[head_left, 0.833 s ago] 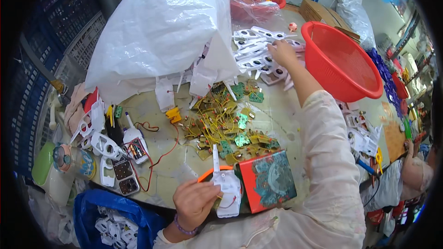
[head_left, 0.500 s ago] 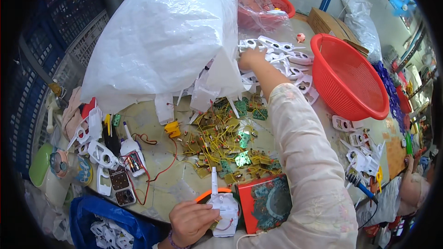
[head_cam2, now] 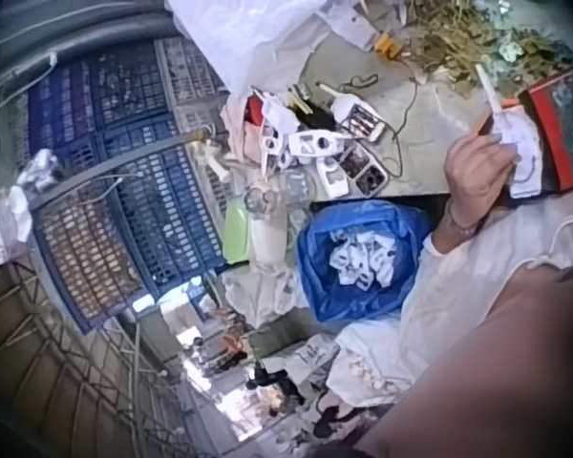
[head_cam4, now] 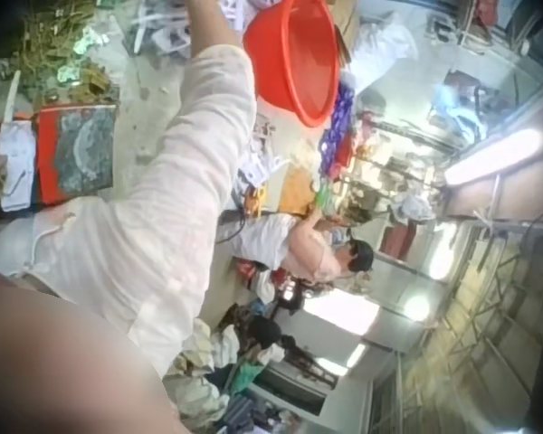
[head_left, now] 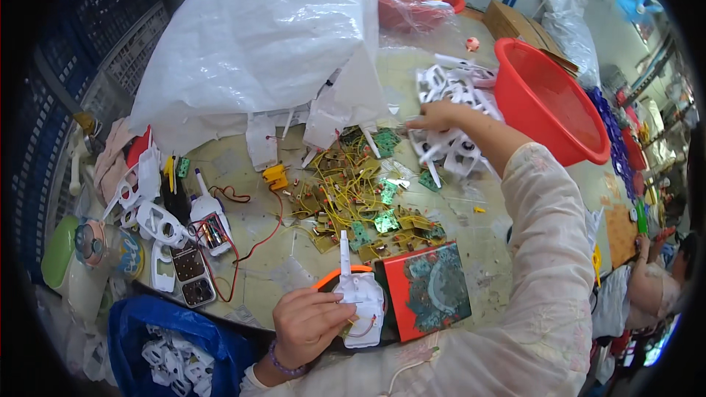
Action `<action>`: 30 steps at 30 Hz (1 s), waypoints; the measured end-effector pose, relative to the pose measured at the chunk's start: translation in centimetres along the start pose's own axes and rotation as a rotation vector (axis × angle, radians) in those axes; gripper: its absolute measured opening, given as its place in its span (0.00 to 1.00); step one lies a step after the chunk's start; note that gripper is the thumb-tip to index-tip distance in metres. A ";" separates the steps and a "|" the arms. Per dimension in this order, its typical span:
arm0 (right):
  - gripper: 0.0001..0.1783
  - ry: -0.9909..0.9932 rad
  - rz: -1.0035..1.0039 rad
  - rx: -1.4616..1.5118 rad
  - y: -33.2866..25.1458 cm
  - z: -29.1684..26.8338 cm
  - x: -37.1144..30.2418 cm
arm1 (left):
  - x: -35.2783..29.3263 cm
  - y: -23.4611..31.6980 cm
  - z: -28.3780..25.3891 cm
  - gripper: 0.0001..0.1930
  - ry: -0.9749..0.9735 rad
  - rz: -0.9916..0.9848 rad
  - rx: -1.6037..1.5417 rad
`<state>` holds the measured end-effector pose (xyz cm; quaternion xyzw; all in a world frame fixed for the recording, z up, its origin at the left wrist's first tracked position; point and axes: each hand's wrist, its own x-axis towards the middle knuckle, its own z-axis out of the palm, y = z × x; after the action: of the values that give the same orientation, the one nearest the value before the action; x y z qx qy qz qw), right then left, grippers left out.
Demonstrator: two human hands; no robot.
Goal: Soldering components and wires onto a circuit board and assembling the electronics into a plastic toy housing.
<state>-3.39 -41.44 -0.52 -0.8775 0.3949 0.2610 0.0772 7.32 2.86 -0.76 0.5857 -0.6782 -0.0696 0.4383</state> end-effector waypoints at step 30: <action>0.11 1.228 -0.015 1.139 21.2 -5.8 -28.8 | -0.1 0.2 0.7 0.06 0.079 0.019 -0.037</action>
<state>-32.53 -38.94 20.83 -0.6932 0.4325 -0.5031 0.2816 6.72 2.70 -1.14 0.5732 -0.6646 -0.0545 0.4762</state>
